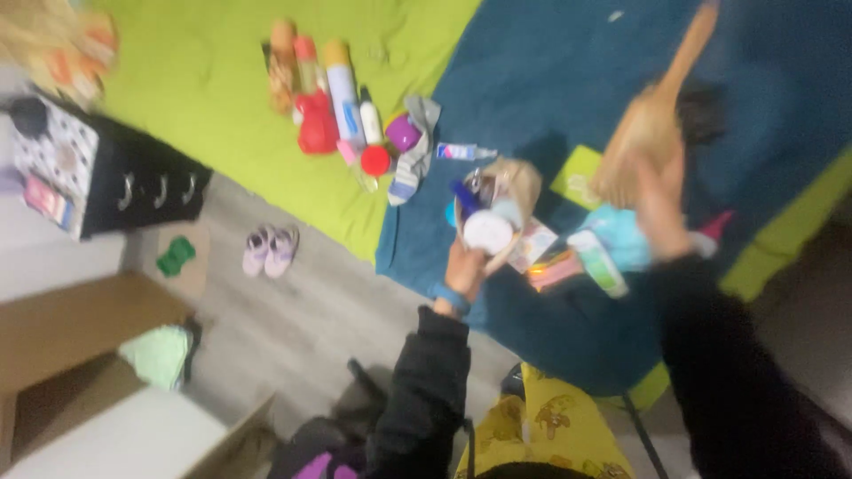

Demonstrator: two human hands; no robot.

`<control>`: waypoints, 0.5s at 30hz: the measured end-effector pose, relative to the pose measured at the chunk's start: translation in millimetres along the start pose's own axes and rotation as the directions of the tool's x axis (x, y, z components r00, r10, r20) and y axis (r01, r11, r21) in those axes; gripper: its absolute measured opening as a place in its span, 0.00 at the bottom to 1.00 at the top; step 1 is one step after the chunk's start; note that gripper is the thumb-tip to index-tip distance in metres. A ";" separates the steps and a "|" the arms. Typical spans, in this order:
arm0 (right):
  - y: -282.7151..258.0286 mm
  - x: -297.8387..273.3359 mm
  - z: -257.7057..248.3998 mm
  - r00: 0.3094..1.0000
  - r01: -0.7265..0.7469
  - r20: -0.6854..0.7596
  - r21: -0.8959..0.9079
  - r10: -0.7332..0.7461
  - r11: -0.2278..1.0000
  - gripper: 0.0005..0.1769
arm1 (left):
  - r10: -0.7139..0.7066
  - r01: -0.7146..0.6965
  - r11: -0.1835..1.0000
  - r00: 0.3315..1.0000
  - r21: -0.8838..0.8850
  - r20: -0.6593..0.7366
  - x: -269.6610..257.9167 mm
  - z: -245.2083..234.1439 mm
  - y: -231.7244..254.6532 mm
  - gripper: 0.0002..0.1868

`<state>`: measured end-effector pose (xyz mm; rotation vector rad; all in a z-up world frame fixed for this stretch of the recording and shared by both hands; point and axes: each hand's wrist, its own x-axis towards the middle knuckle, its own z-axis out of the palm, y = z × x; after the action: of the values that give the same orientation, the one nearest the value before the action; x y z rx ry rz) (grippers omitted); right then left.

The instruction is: Organize and put away various personal items from a desk and bed into a closet.

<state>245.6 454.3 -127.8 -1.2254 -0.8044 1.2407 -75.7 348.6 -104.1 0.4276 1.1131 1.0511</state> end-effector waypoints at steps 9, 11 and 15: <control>-63.5 -284.0 -48.1 0.902 -0.153 -0.353 0.274 0.247 0.949 0.33 | -0.212 0.212 0.935 0.977 0.283 -0.031 -180.2 111.1 51.5 0.41; -84.5 -366.6 -45.2 0.848 -0.136 -0.455 0.305 0.270 0.943 0.36 | -0.168 0.125 0.960 0.973 0.251 0.160 -210.2 104.1 -1.4 0.41; -109.6 -484.5 -69.6 0.832 0.053 -0.548 0.241 0.091 0.969 0.42 | -0.191 0.078 0.956 0.898 0.283 0.397 -271.9 130.5 -72.4 0.40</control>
<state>239.8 -18.3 40.1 -1.2948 -0.1973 0.8876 58.3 108.4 39.0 0.7401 0.8758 0.6455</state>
